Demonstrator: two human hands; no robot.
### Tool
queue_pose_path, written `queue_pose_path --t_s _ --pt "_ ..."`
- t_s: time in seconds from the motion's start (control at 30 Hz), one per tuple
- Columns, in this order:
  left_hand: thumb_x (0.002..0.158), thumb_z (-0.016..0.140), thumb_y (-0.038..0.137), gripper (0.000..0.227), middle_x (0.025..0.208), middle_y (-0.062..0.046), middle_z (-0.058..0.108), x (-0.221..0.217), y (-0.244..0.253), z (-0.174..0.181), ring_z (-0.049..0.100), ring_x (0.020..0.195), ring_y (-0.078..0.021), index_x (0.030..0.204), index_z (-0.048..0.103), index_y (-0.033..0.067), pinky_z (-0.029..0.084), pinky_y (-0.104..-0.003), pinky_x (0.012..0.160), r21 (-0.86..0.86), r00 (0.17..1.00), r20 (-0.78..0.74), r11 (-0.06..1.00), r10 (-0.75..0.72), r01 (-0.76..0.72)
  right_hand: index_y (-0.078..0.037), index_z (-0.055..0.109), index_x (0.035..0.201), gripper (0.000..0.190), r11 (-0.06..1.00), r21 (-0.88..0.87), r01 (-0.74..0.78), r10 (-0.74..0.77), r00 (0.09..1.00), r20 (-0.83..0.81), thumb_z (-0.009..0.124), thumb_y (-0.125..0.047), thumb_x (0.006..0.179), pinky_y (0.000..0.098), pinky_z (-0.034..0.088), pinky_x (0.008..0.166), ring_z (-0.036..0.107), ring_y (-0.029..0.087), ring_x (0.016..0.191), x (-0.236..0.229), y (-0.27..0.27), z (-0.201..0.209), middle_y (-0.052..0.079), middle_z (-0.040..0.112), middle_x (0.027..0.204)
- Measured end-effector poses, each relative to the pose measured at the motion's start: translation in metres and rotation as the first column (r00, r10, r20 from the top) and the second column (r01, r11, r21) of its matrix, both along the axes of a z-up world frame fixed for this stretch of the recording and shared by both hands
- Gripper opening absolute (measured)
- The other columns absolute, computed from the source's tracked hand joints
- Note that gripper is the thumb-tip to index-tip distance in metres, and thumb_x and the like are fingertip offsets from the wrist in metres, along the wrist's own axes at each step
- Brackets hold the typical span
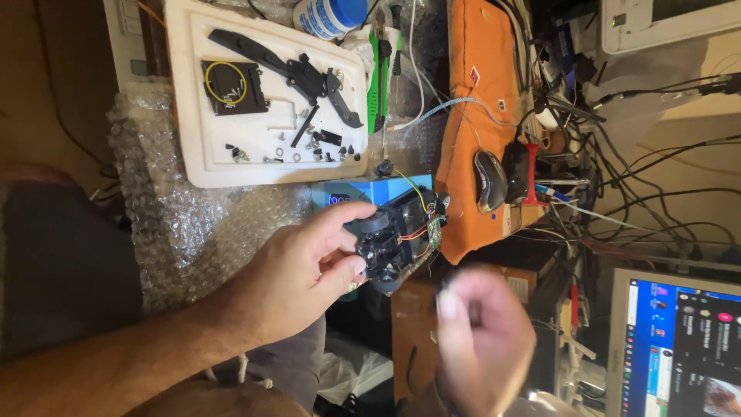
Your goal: Assembling and wiring a small robotic vehicle chassis using pliers and manual manipulation
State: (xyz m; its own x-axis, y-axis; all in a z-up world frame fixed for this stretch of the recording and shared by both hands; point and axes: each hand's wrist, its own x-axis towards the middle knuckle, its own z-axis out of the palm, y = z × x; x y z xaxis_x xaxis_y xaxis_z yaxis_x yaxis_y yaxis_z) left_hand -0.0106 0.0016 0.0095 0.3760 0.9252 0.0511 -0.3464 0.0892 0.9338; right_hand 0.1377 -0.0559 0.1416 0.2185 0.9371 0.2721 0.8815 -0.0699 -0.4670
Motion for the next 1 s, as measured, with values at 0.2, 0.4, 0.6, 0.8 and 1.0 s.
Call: queue_pose_path --t_s 0.2,0.4,0.6,0.8,1.0 --pt "0.086 0.069 0.011 0.06 0.082 0.0 0.079 -0.016 0.002 0.005 0.063 0.059 -0.0111 0.143 0.052 0.0117 0.054 -0.027 0.063 0.053 0.996 -0.093 0.998 -0.011 0.016 -0.024 0.066 0.082 0.008 0.872 -0.279 -0.403 0.442 0.892 0.095 0.072 -0.019 0.084 0.021 0.046 0.058 0.063 0.01 0.063 0.012 -0.044 -0.03 -0.006 0.066 0.077" --pt "0.091 0.06 0.009 0.048 0.105 -0.006 0.077 -0.052 -0.01 0.01 0.077 0.095 -0.014 0.138 0.054 0.0047 0.061 -0.028 0.091 0.198 0.952 -0.22 0.965 0.214 -0.171 -0.013 0.057 0.083 0.009 0.825 -0.125 -0.55 0.564 0.796 0.219 0.063 -0.017 0.088 0.0353 0.048 0.06 0.055 0.024 0.061 -0.028 -0.025 -0.102 0.003 0.059 0.074" --pt "0.091 0.061 0.01 0.027 0.1 -0.001 0.077 -0.075 -0.034 0.005 0.07 0.08 -0.0101 0.117 0.068 0.0059 0.055 -0.026 0.083 0.321 0.825 -0.457 0.926 0.333 -0.196 -0.01 0.057 0.085 0.013 0.833 -0.132 -0.537 0.546 0.76 0.351 0.065 -0.015 0.094 0.0427 0.045 0.057 0.054 0.03 0.064 -0.033 -0.011 -0.137 0.008 0.053 0.072" --pt "0.089 0.062 0.008 0.024 0.101 -0.004 0.074 -0.066 -0.047 0.002 0.067 0.072 -0.0098 0.111 0.072 0.005 0.055 -0.022 0.073 0.31 0.809 -0.482 0.929 0.338 -0.203 -0.011 0.057 0.088 0.015 0.82 -0.113 -0.56 0.567 0.772 0.288 0.063 -0.017 0.1 0.042 0.046 0.059 0.056 0.029 0.068 -0.027 -0.008 -0.138 0.007 0.055 0.075" --pt "0.09 0.061 0.006 0.02 0.102 -0.005 0.072 -0.052 -0.046 0.003 0.067 0.082 -0.0136 0.108 0.071 0.0084 0.053 -0.024 0.067 0.365 0.788 -0.492 0.909 0.371 -0.2 -0.011 0.064 0.1 0.012 0.769 -0.056 -0.637 0.636 0.754 0.167 0.064 -0.022 0.103 0.0394 0.046 0.055 0.056 0.026 0.062 -0.009 -0.012 -0.119 0.004 0.056 0.077"
